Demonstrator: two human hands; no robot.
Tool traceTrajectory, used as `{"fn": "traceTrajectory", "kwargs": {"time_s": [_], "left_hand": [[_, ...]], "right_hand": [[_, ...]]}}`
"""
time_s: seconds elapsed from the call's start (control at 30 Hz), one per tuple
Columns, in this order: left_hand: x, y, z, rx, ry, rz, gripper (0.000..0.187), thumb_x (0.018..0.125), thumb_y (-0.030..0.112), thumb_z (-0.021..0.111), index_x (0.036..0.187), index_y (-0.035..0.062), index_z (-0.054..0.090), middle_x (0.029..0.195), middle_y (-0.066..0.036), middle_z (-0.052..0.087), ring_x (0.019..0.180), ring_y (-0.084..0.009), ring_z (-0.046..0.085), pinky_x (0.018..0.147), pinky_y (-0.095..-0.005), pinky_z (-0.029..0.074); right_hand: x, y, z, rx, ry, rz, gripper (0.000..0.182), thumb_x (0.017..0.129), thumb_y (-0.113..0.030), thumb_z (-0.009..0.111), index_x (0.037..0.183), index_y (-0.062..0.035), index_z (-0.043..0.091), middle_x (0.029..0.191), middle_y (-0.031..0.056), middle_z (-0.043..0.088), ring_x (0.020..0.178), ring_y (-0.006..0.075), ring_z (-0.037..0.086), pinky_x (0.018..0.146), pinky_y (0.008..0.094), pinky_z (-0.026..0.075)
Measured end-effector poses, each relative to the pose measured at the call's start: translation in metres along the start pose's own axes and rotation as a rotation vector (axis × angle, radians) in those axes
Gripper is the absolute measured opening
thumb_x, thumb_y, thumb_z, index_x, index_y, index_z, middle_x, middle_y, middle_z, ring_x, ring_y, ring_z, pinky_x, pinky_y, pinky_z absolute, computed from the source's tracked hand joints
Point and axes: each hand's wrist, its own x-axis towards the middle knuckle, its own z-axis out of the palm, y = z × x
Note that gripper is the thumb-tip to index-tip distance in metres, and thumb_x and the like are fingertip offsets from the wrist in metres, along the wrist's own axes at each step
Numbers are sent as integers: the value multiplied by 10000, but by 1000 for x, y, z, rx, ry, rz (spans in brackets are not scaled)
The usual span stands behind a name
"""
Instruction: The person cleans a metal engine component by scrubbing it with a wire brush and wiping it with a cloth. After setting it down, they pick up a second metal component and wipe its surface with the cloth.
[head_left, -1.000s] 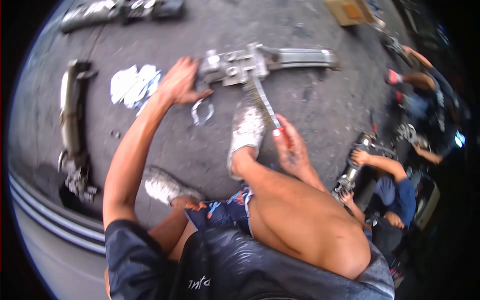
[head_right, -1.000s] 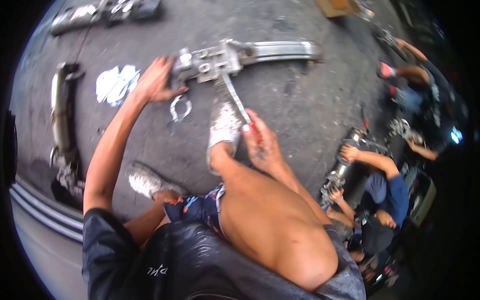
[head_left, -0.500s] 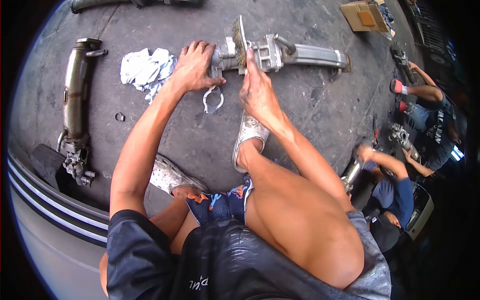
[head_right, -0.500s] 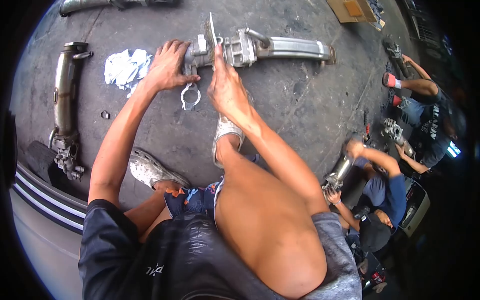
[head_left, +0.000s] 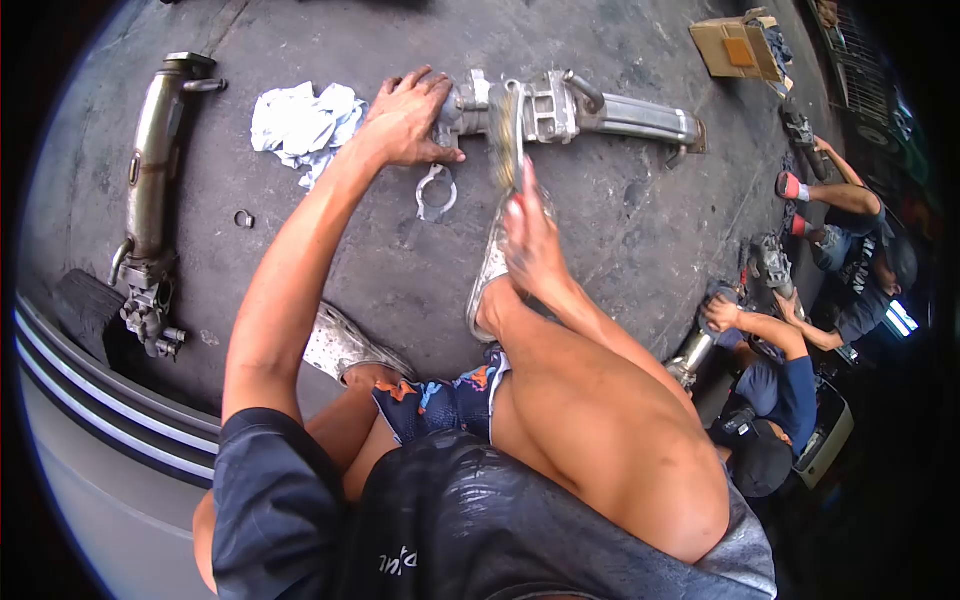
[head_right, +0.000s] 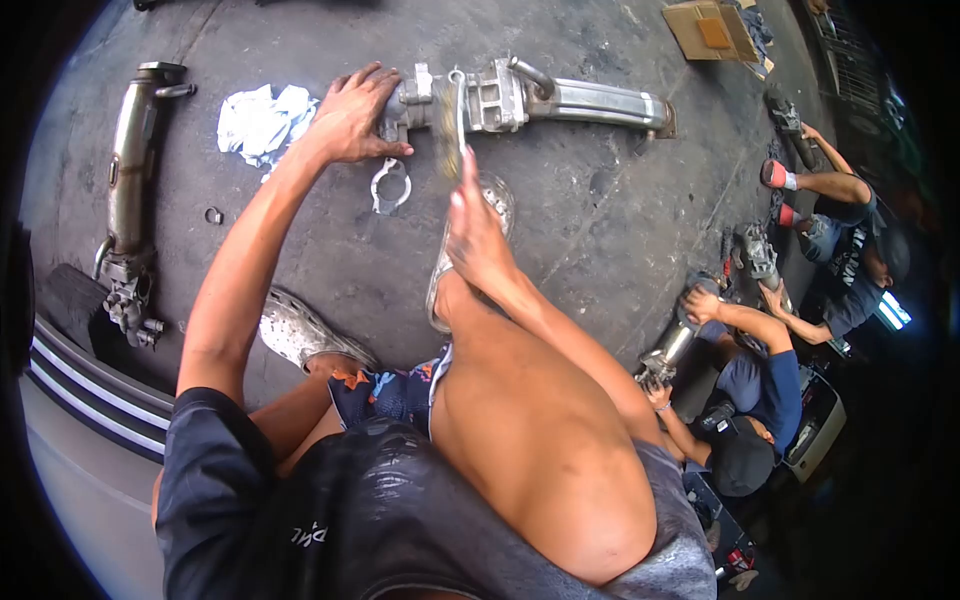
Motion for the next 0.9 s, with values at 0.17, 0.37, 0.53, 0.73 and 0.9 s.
{"fn": "traceTrajectory", "kwargs": {"time_s": [0.17, 0.37, 0.53, 0.73, 0.9], "left_hand": [[-3, -4, 3, -94, 28, 12, 1158, 666, 610, 870, 1545, 22, 398, 1596, -149, 424, 1541, -359, 272, 1239, -569, 268], [-5, -30, -17, -402, -65, 55, 901, 737, 384, 901, 1506, 138, 502, 1511, -148, 525, 1431, -347, 441, 1205, -447, 375], [3, -29, -26, -477, -81, 32, 576, 827, 314, 828, 1345, 111, 680, 1359, -126, 669, 1295, -310, 596, 1125, -441, 459], [1, -35, -22, -515, -31, 36, 554, 826, 311, 824, 1334, 130, 696, 1320, -139, 694, 1243, -338, 636, 1068, -451, 502], [0, -36, -10, -584, -11, 58, 559, 818, 301, 835, 1320, 96, 698, 1312, -166, 692, 1240, -352, 638, 1071, -459, 499]], "right_hand": [[-53, 30, -102, -339, 27, -175, 457, 1058, -191, 594, 1510, -161, 535, 839, 90, 591, 734, 211, 589, 739, 353, 523], [-6, -101, -213, -953, -150, -537, 259, 925, -283, 746, 1148, -159, 790, 781, 92, 633, 655, 277, 645, 626, 410, 526], [102, -105, -141, -1017, -325, -992, 271, 949, -346, 660, 944, -101, 775, 810, 134, 725, 789, 364, 720, 726, 467, 574], [73, -167, -142, -1320, -430, -771, 208, 937, -267, 673, 923, -95, 789, 855, 141, 755, 824, 340, 752, 729, 453, 597], [102, -161, -119, -1311, -514, -716, 232, 913, -300, 717, 923, -76, 774, 878, 150, 757, 895, 337, 751, 786, 461, 592]]}}
